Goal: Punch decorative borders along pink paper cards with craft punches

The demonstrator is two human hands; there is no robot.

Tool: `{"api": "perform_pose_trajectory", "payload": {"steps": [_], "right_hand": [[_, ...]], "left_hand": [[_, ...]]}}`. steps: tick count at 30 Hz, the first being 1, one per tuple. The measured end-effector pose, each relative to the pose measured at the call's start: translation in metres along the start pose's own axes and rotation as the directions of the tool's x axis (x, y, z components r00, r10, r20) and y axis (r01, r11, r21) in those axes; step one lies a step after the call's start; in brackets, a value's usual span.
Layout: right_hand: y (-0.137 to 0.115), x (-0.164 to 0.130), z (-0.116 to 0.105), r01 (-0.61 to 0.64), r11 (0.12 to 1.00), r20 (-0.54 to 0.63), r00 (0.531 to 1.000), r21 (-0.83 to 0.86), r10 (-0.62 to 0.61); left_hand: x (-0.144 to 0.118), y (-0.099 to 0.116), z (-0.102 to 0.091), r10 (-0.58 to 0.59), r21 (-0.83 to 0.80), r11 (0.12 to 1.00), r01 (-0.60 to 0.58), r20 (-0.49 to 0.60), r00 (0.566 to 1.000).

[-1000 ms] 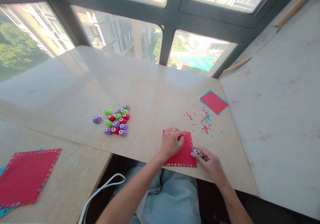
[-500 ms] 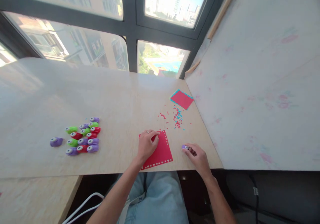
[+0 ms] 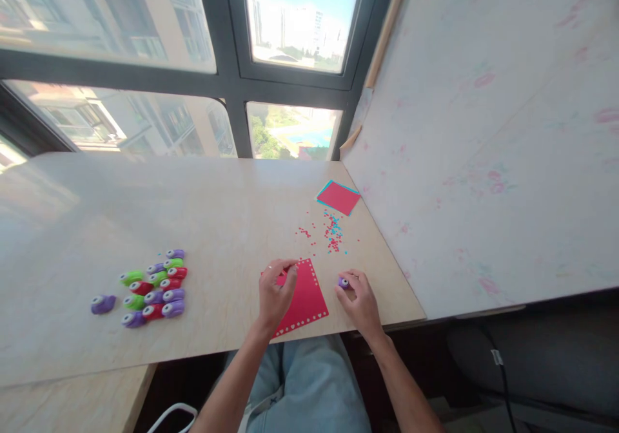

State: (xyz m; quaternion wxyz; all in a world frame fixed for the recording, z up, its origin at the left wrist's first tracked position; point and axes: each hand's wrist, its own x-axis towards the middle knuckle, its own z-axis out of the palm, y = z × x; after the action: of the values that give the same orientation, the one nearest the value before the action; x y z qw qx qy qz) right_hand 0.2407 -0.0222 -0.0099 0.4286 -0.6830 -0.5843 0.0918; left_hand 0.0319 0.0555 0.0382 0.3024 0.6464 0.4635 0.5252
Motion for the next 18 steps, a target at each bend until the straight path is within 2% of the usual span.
{"api": "perform_pose_trajectory", "payload": {"steps": [2, 5, 8, 13, 16, 18], "right_hand": [[-0.004, 0.003, 0.005, 0.022, 1.000, -0.007, 1.000, -0.020, -0.022], [-0.009, 0.007, 0.012, 0.033, 0.998, -0.017, 0.999, -0.058, -0.034], [-0.013, 0.010, 0.017, 0.039, 0.998, -0.020, 0.999, -0.053, -0.040], [-0.017, 0.008, 0.018, 0.031, 0.994, -0.053, 0.998, 0.100, -0.026], [-0.029, 0.002, 0.016, 0.027, 0.979, -0.061, 0.998, 0.201, -0.015], [-0.043, -0.003, 0.015, 0.042, 0.964, -0.018, 0.999, 0.262, -0.039]], "left_hand": [[-0.005, 0.010, -0.001, -0.072, -0.010, 0.997, 0.072, 0.057, 0.996], [-0.019, 0.019, 0.000, -0.176, -0.012, 0.983, 0.182, 0.196, 0.965], [-0.038, 0.023, 0.001, -0.200, 0.015, 0.978, 0.206, 0.318, 0.927], [-0.061, 0.029, 0.002, -0.226, 0.034, 0.973, 0.227, 0.307, 0.925], [-0.069, 0.031, 0.002, -0.305, -0.052, 0.942, 0.331, 0.279, 0.911], [-0.071, 0.031, 0.002, -0.375, -0.182, 0.883, 0.432, 0.278, 0.884]]}}
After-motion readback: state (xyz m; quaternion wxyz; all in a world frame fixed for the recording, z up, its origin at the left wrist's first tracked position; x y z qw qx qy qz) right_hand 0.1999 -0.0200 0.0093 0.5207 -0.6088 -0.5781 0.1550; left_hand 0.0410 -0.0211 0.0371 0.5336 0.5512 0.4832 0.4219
